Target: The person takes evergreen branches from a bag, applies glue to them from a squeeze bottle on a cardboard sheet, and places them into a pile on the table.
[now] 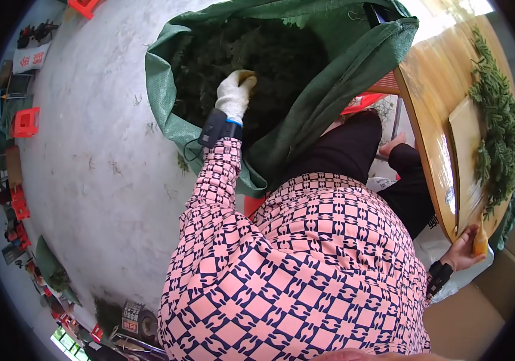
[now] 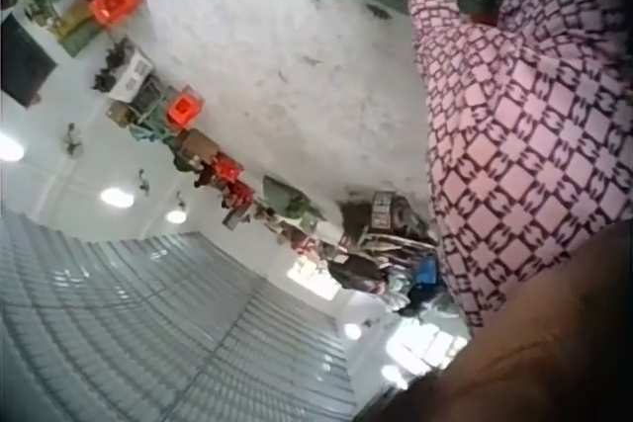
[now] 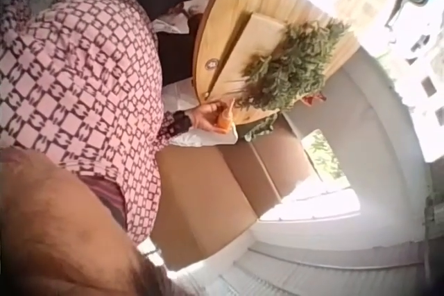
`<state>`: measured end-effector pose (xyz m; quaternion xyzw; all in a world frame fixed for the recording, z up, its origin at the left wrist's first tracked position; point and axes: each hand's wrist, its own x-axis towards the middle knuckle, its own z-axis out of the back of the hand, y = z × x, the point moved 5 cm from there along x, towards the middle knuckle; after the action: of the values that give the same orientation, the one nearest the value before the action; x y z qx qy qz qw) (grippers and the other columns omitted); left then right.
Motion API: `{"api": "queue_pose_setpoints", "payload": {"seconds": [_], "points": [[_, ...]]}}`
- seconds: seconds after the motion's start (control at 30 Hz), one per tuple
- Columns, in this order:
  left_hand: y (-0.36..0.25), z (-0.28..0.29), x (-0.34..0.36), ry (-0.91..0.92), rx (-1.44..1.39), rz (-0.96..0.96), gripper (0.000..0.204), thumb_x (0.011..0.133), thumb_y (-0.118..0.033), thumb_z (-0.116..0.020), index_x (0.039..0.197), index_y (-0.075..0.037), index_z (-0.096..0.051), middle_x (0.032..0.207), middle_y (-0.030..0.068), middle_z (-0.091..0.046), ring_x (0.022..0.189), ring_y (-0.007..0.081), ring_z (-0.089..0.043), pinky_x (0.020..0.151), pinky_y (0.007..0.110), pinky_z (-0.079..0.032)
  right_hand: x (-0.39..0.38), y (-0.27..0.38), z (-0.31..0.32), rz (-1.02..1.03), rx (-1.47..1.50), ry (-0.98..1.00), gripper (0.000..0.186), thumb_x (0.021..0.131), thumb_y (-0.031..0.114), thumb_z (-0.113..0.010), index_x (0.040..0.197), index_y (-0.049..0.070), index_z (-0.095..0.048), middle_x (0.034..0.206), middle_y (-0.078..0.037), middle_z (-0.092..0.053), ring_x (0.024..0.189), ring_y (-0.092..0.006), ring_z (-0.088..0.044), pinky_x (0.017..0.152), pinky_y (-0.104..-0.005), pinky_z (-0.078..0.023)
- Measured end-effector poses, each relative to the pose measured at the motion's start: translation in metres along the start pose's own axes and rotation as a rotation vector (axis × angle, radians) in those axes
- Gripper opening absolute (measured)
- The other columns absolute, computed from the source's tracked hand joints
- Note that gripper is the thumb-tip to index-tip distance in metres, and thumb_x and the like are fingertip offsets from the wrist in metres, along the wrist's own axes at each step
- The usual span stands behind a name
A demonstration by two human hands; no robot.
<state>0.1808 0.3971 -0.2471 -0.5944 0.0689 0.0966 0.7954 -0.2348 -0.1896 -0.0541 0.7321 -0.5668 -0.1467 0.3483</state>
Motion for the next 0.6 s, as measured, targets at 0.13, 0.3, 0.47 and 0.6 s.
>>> {"api": "queue_pose_setpoints", "payload": {"seconds": [0.13,0.3,0.47,0.6], "points": [[0.006,0.007,-0.003,0.005,-0.32,0.107,0.024,0.088,-0.017,-0.066,0.109,-0.006,-0.063,0.092,0.0021,-0.064,0.072,0.0091,-0.057,0.063,0.023,-0.048,0.0,0.002,0.003,0.007,-0.024,0.0,0.064,0.077,0.028,-0.072,0.122,-0.01,-0.047,0.123,-0.023,-0.051,0.112,-0.0389,-0.047,0.104,-0.0553,-0.034],[0.002,0.022,-0.001,0.075,-0.707,0.046,0.019,0.09,-0.015,-0.064,0.107,-0.006,-0.062,0.089,0.0015,-0.063,0.066,0.0096,-0.055,0.059,0.025,-0.047,0.0,0.005,0.004,0.031,-0.028,-0.026,0.067,0.075,0.027,-0.074,0.123,-0.01,-0.045,0.124,-0.023,-0.05,0.113,-0.0391,-0.047,0.105,-0.055,-0.034],[-0.026,0.033,-0.003,0.262,-1.024,-0.09,0.019,0.09,-0.012,-0.061,0.107,-0.005,-0.061,0.094,0.0054,-0.065,0.072,0.0159,-0.06,0.062,0.029,-0.051,-0.001,0.006,0.008,0.04,-0.026,-0.035,0.069,0.074,0.026,-0.075,0.124,-0.01,-0.044,0.126,-0.023,-0.049,0.114,-0.0391,-0.046,0.106,-0.0545,-0.033],[-0.057,0.038,-0.013,0.337,-1.1,-0.194,0.02,0.089,-0.012,-0.062,0.108,-0.005,-0.061,0.1,0.0088,-0.066,0.083,0.0217,-0.065,0.072,0.036,-0.055,0.0,0.007,0.012,0.013,-0.005,-0.001,0.07,0.073,0.024,-0.076,0.125,-0.009,-0.043,0.126,-0.022,-0.048,0.115,-0.0384,-0.045,0.107,-0.0542,-0.031]]}}
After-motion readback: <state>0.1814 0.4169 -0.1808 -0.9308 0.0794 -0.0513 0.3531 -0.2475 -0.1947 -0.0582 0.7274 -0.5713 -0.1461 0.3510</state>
